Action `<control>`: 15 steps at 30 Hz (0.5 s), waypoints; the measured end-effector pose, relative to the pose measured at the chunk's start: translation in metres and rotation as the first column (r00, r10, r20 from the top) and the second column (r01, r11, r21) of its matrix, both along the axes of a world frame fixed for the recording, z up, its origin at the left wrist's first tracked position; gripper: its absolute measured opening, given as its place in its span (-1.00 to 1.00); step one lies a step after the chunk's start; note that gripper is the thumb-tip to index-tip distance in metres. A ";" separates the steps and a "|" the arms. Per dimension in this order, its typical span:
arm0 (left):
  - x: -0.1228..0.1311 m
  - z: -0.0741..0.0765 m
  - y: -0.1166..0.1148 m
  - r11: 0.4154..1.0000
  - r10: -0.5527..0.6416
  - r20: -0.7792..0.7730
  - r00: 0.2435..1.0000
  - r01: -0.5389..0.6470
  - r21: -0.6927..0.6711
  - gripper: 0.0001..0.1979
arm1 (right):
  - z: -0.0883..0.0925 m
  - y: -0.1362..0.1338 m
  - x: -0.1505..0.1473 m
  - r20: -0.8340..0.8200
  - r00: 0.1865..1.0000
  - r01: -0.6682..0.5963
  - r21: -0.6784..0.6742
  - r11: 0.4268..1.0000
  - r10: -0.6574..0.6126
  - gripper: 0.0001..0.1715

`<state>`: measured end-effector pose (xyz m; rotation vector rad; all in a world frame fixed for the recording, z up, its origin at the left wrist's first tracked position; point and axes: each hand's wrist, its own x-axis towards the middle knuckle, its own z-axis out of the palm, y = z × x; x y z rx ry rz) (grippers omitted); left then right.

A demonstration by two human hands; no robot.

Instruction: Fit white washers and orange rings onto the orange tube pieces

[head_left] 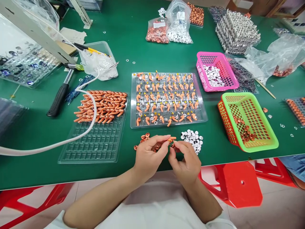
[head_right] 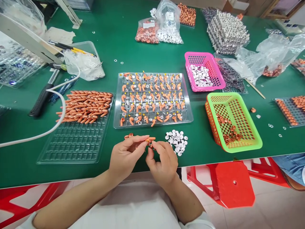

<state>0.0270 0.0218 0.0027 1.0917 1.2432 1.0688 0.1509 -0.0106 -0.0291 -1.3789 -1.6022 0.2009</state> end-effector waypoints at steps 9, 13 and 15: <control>-0.001 -0.010 -0.003 0.996 -0.009 -0.100 0.995 0.018 0.086 -0.81 | 0.000 -0.001 -0.001 -0.156 0.987 -0.052 -0.038 0.998 0.045 -0.59; -0.002 -0.012 -0.004 0.983 -0.002 -0.132 0.991 0.027 0.183 -0.81 | 0.001 -0.002 -0.002 -0.156 0.987 -0.046 -0.054 0.997 0.037 -0.61; -0.002 -0.012 -0.004 0.970 0.007 -0.158 0.987 0.031 0.239 -0.82 | 0.003 -0.002 -0.002 -0.154 0.987 -0.048 -0.058 0.997 0.039 -0.62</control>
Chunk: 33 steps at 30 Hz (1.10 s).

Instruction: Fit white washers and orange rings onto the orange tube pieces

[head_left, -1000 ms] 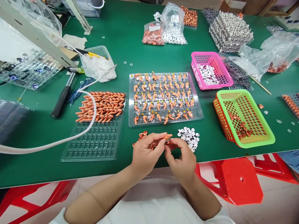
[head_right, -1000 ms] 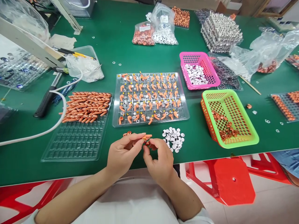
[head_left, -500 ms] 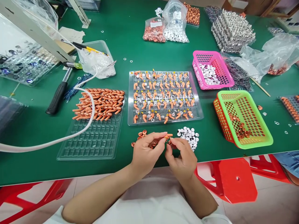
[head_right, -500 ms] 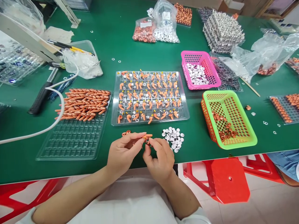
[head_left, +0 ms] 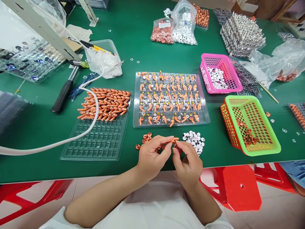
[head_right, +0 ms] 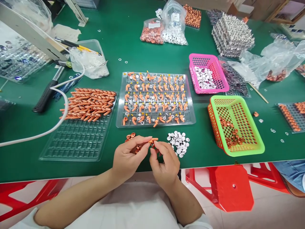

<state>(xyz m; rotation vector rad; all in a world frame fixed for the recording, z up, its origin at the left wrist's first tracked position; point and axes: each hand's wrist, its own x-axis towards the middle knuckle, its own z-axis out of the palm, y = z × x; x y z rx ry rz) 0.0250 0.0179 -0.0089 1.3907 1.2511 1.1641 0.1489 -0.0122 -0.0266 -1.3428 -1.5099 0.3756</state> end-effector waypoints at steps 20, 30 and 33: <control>-0.005 -0.002 -0.003 0.975 -0.075 -0.103 0.992 0.095 0.201 -0.71 | 0.002 -0.001 0.000 0.036 0.999 -0.003 0.016 1.000 0.003 -0.59; -0.007 -0.009 -0.010 0.910 -0.208 -0.153 0.966 0.248 0.332 -0.50 | 0.001 0.000 0.003 0.052 0.998 0.026 -0.016 1.000 -0.025 -0.63; -0.009 -0.009 -0.014 0.891 -0.256 -0.222 0.941 0.318 0.323 -0.46 | 0.001 0.000 0.006 0.084 0.996 0.024 -0.028 0.999 -0.021 -0.64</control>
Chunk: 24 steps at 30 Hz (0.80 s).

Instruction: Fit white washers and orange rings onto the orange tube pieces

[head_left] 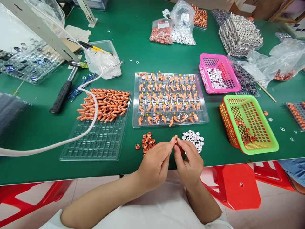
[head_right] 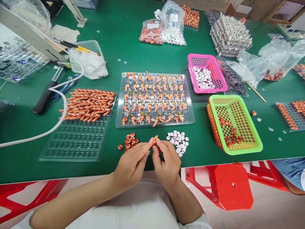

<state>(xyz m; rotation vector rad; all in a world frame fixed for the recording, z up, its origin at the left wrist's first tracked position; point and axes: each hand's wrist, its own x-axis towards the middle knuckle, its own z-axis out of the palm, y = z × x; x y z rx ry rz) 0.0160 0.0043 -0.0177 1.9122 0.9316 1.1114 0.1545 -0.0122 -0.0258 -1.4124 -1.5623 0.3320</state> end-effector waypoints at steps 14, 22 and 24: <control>-0.018 0.014 0.025 0.996 -0.008 -0.040 0.999 0.005 -0.087 -0.91 | 0.005 0.003 0.023 -0.321 0.902 -0.363 -0.198 0.911 0.290 -0.77; -0.020 0.013 0.027 0.995 -0.096 0.065 0.993 0.095 0.023 -0.85 | 0.000 -0.001 0.024 -0.550 0.784 -0.457 -0.198 0.867 0.288 -0.78; -0.021 0.013 0.027 0.994 -0.091 0.061 0.994 0.087 0.061 -0.84 | -0.001 -0.001 0.024 -0.597 0.745 -0.494 -0.195 0.847 0.297 -0.76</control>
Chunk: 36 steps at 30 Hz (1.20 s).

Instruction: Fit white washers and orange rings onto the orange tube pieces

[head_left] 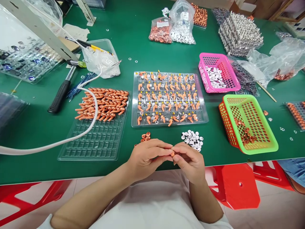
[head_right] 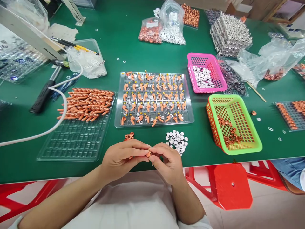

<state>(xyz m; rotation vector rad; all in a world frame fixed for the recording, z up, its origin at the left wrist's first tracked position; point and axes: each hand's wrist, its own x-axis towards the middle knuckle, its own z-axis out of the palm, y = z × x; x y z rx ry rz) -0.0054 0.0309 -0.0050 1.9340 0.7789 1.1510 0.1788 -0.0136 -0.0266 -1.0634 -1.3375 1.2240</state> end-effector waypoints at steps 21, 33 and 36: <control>-0.007 0.001 -0.006 0.999 0.007 -0.025 1.000 -0.006 0.045 -0.81 | 0.000 0.003 -0.005 -0.219 0.975 -0.064 -0.100 0.993 0.041 -0.77; -0.007 0.000 -0.006 0.997 -0.004 0.002 1.000 0.004 0.077 -0.80 | -0.001 0.004 -0.004 -0.241 0.969 -0.077 -0.101 0.992 0.051 -0.73; -0.007 -0.001 -0.006 0.996 -0.001 0.019 1.000 -0.001 0.091 -0.82 | -0.001 0.003 -0.004 -0.268 0.962 -0.088 -0.106 0.991 0.056 -0.68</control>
